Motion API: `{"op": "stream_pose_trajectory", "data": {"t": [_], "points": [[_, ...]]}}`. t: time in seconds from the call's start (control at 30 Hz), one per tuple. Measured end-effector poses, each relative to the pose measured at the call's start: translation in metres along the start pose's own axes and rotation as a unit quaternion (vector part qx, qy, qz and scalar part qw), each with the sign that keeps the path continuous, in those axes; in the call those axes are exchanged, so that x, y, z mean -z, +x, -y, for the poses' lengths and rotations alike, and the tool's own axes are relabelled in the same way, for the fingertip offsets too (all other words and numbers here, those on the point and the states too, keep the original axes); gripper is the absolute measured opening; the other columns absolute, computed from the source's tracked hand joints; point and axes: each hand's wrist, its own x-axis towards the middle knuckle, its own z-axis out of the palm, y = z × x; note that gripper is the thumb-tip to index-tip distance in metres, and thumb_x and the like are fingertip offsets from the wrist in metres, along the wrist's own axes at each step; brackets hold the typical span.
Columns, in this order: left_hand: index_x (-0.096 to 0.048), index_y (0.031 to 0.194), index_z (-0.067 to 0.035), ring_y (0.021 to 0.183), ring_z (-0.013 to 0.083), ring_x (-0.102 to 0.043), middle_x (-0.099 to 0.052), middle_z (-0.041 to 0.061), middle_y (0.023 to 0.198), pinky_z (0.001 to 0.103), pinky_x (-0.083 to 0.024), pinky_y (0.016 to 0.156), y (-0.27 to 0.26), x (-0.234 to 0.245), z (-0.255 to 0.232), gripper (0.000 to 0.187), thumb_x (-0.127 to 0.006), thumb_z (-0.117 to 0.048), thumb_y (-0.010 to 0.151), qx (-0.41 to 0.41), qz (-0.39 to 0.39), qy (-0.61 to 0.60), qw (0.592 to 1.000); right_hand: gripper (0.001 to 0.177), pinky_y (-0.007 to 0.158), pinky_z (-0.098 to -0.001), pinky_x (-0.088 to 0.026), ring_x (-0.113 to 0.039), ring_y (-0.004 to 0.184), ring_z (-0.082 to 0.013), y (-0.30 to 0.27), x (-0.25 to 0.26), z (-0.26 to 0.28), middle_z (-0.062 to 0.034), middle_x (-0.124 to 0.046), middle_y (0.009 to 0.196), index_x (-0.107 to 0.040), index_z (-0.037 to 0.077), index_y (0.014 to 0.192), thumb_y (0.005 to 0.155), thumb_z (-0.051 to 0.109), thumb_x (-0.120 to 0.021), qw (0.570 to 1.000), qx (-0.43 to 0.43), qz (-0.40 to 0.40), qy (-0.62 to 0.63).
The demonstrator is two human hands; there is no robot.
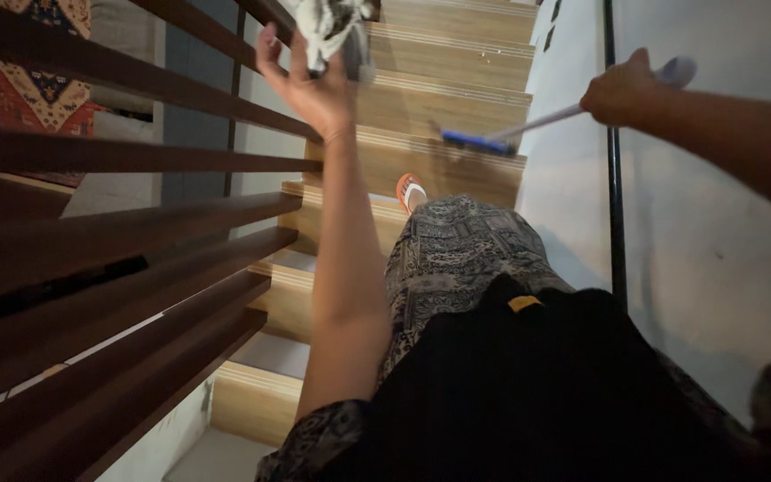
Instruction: The person sweeps wooden stairs using a blue broom while carrying a white carton.
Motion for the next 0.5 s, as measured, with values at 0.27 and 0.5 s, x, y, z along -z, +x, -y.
{"op": "stream_pose_trajectory", "data": {"t": [0.27,0.5], "points": [[-0.077,0.117,-0.019,0.132,0.0268,-0.051,-0.047,0.003,0.146,0.04,-0.047,0.115,0.017,0.01,0.026,0.047,-0.091,-0.004,0.075,0.009,-0.034,0.004,0.999,0.015,0.092,-0.0469,-0.047,-0.066,0.089,-0.0154,0.044,-0.062,0.028,0.0051,-0.071,0.09,-0.074,0.027,0.107,0.097,0.034,-0.065,0.998,0.023,0.047,0.033],[-0.073,0.129,-0.008,0.122,0.0311,-0.066,-0.058,0.007,0.143,0.042,-0.056,0.107,0.075,0.011,0.119,0.037,-0.082,-0.006,0.093,0.14,-0.078,-0.117,0.98,0.019,0.088,-0.0519,-0.047,-0.072,0.086,-0.0171,0.067,-0.039,-0.008,0.0032,-0.074,0.091,-0.074,0.025,0.113,0.101,0.027,-0.06,0.995,-0.013,-0.039,-0.088]]}}
